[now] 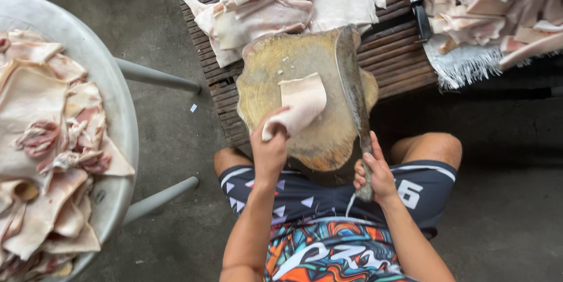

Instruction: The person is slicing pieces of raw pig skin and ears on a wooden block using a large knife. They pick up individual pieces from a large pile, cut them into thin strips, and move the sliced pieces to the side.

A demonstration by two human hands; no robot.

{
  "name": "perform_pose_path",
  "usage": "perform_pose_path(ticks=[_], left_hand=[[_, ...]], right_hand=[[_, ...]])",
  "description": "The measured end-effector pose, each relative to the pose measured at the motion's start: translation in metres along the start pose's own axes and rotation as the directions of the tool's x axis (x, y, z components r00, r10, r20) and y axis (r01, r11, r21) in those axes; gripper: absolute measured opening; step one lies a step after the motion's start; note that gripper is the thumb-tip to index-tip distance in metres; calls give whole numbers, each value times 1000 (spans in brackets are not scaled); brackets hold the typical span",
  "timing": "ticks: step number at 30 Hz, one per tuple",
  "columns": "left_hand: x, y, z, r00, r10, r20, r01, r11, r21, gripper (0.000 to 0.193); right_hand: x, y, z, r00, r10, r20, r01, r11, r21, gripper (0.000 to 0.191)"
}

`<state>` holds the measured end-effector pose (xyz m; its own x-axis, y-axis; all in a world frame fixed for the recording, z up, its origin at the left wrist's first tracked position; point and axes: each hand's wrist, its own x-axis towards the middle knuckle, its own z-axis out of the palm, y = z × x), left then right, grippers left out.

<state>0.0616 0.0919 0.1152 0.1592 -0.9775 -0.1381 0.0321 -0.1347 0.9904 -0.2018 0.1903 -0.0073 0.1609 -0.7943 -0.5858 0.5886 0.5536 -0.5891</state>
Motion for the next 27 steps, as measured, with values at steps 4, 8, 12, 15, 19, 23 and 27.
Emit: perform_pose_path(ticks=[4,8,12,15,19,23,27], left_hand=[[1,30,33,996,-57,69,77,944,-322,30],[-3,47,42,990,-126,63,141,854,-501,31],[-26,21,16,972,-228,-50,142,749,-647,36],[-43,-37,-12,908,-392,-151,192,707,-681,35],[-57,-119,-51,834,-540,-116,395,729,-559,38],[-41,-147,-87,951,-304,-57,281,927,-247,51],[-20,-141,-97,958,-284,-40,282,959,-34,36]], right_hand=[[-2,6,-9,997,41,73,-42,999,16,71],[-4,5,-23,985,44,165,-60,994,93,71],[-9,2,-27,980,43,195,-63,993,99,71],[-15,0,-20,990,47,135,-49,999,7,72],[-32,-4,-4,989,-143,31,142,880,-453,71],[-57,-10,12,908,-402,116,281,381,-881,61],[-60,-8,27,821,-474,317,384,47,-922,57]])
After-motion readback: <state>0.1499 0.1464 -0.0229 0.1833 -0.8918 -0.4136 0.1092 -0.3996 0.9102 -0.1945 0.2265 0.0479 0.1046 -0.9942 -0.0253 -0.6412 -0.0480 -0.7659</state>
